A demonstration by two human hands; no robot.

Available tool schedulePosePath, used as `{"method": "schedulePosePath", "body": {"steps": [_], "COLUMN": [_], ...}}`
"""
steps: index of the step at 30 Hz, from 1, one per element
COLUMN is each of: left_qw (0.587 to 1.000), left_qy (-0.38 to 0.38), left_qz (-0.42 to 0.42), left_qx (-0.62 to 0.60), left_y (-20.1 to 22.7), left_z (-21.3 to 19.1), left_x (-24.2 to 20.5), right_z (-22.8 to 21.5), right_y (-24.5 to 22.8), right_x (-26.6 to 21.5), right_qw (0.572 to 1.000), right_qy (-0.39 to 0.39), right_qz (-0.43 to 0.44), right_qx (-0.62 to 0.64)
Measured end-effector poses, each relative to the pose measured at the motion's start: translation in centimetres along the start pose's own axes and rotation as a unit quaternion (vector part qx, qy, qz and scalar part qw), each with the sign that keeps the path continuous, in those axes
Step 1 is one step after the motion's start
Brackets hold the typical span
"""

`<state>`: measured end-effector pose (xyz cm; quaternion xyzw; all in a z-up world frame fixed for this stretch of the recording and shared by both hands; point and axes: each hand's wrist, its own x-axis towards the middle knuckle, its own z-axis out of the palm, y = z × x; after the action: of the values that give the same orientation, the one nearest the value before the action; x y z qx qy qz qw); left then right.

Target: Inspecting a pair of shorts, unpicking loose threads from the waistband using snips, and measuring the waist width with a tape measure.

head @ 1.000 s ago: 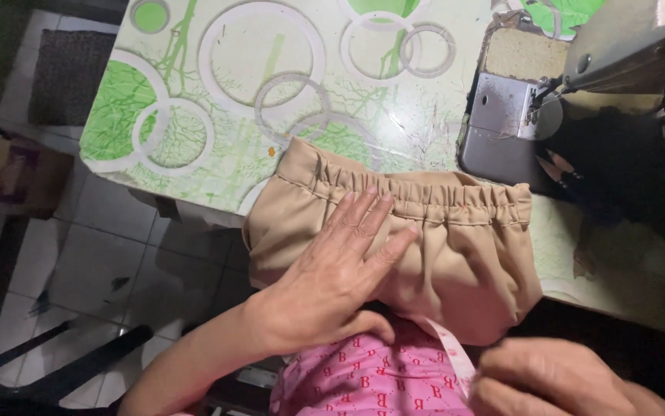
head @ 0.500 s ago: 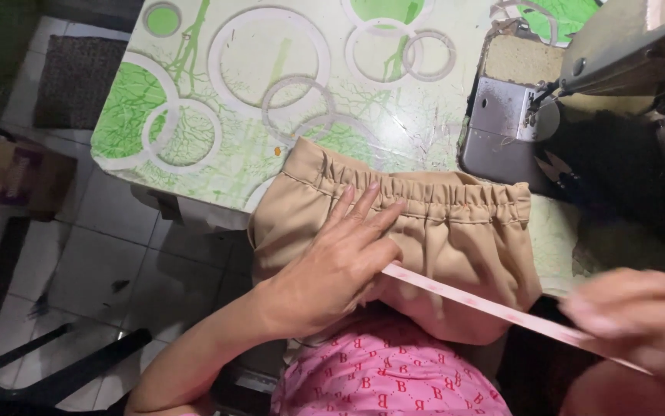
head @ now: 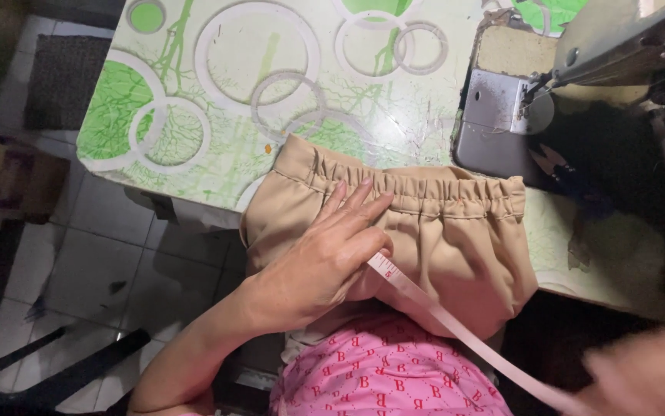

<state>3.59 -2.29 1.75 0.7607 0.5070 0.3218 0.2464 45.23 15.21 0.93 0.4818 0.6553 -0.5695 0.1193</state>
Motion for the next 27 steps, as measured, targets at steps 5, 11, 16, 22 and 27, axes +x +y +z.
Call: {"method": "schedulePosePath", "body": {"steps": [5, 11, 16, 22, 27], "left_qw": [1.0, 1.0, 0.999, 0.992, 0.973], "left_qy": [0.012, 0.021, 0.024, 0.049, 0.083], "left_qz": [-0.008, -0.023, -0.022, -0.002, 0.011], "left_qx": [0.004, 0.002, 0.01, 0.118, 0.214], "left_y": [0.5, 0.3, 0.5, 1.2, 1.5], "left_z": [0.2, 0.6, 0.5, 1.4, 1.7], "left_x": [0.1, 0.1, 0.2, 0.4, 0.4], "right_z": [8.9, 15.5, 11.7, 9.9, 8.6], "right_y": [-14.1, -17.1, -15.7, -14.3, -15.9], "right_x": [1.8, 4.7, 3.8, 4.1, 4.8], "right_qw": [0.901, 0.813, 0.773, 0.947, 0.932], "right_qy": [0.129, 0.211, 0.238, 0.084, -0.044], "right_qz": [-0.35, -0.475, -0.456, -0.295, -0.335], "right_qx": [-0.223, -0.263, -0.37, -0.089, -0.133]}}
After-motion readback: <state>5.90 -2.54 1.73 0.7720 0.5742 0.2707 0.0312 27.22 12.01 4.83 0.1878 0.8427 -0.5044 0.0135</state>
